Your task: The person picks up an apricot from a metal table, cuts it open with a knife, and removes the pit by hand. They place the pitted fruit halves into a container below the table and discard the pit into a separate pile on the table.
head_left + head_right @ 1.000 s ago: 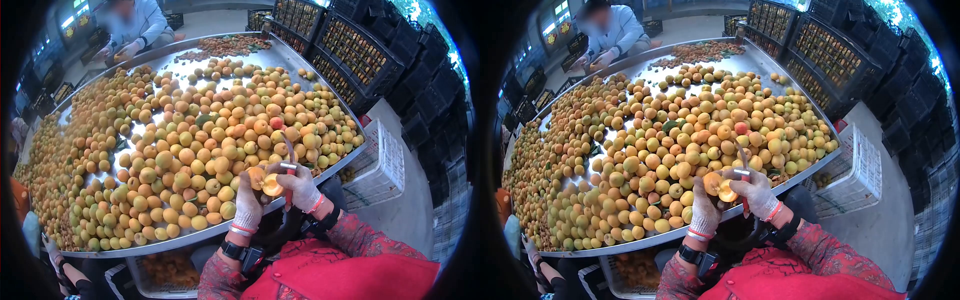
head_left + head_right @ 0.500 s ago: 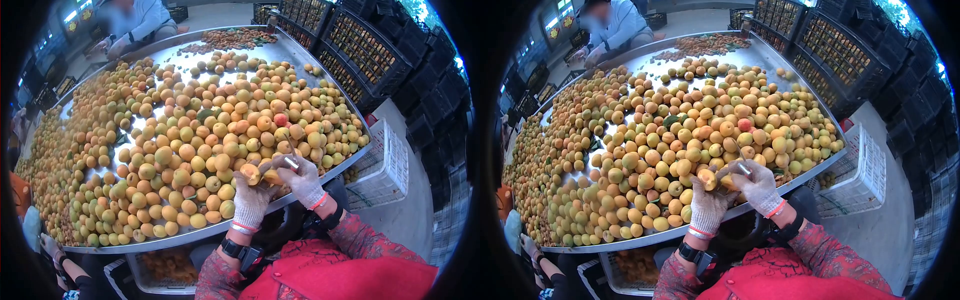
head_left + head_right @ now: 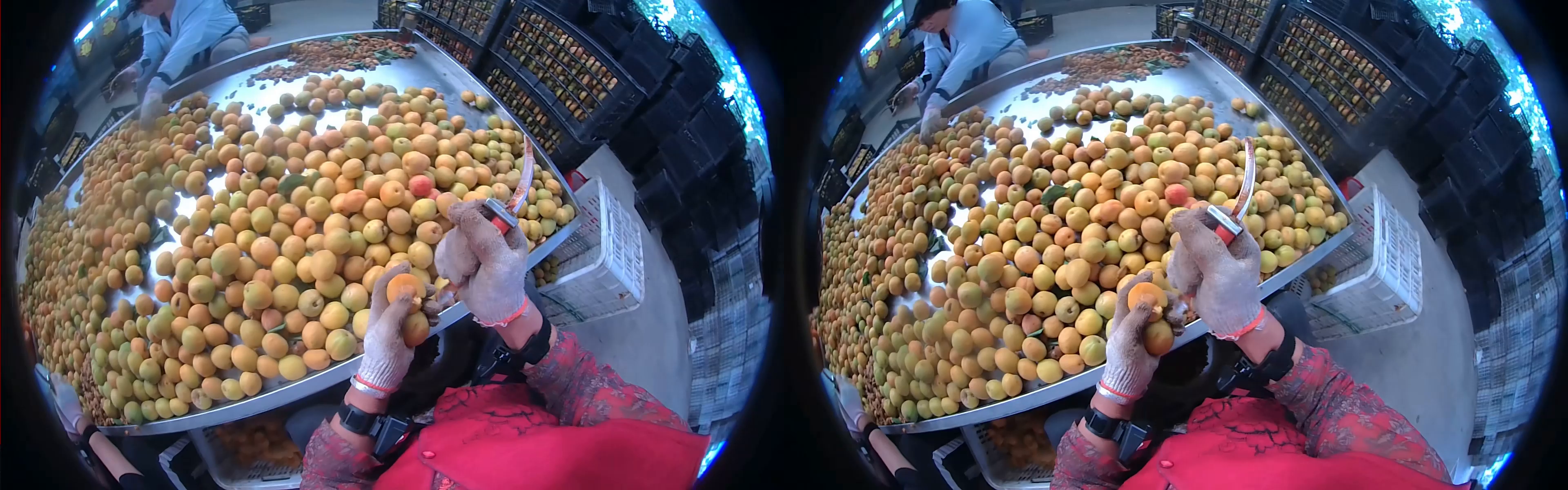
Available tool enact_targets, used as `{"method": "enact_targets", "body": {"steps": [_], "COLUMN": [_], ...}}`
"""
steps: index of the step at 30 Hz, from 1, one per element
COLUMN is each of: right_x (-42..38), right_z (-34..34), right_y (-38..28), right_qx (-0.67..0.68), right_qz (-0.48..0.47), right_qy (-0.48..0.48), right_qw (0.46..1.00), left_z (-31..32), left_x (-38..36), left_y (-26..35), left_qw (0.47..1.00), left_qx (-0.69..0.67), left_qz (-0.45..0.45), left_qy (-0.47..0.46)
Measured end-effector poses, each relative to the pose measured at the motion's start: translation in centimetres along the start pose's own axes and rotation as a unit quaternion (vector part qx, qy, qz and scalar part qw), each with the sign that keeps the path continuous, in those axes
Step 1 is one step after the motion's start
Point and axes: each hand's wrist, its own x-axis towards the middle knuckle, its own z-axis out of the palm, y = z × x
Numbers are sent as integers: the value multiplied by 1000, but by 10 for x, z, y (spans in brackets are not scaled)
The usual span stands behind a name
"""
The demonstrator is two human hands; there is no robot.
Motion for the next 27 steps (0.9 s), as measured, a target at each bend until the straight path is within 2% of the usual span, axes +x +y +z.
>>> {"method": "enact_targets", "body": {"steps": [4, 8, 11, 14, 20, 23, 25, 26, 27], "right_x": [-4, -4, -8, -8, -14, -11, -10, -9, -8], "right_z": [2, -6, 1, -9, -9, -21, -35, -39, -43], "right_y": [9, 25, 20, 25, 29, 35, 47, 56, 61], "right_qx": [0, -89, -115, -75, -168, -83, 21, 82, 124], "right_qz": [-49, -149, -125, -116, -176, -108, -62, -34, -30], "right_qy": [1, -38, 0, -52, -44, -95, -102, -117, -141], "right_qw": [999, 984, 985, 989, 969, 986, 993, 989, 982], "left_z": [4, 9, 10, 7, 6, 6, 2, 0, 0], "left_x": [-4, -5, -6, -6, -9, -10, -10, -10, -8], "left_y": [-1, -3, -3, -6, -16, -21, -30, -25, -33], "left_qw": [1000, 1000, 999, 999, 999, 998, 996, 994, 990], "left_qx": [-6, 2, -8, -12, 18, 43, 53, 110, 133], "left_qz": [-6, 16, 13, 16, 36, 40, 63, 9, 51], "left_qy": [-16, -17, -37, -49, -27, -21, -25, -11, 7]}}
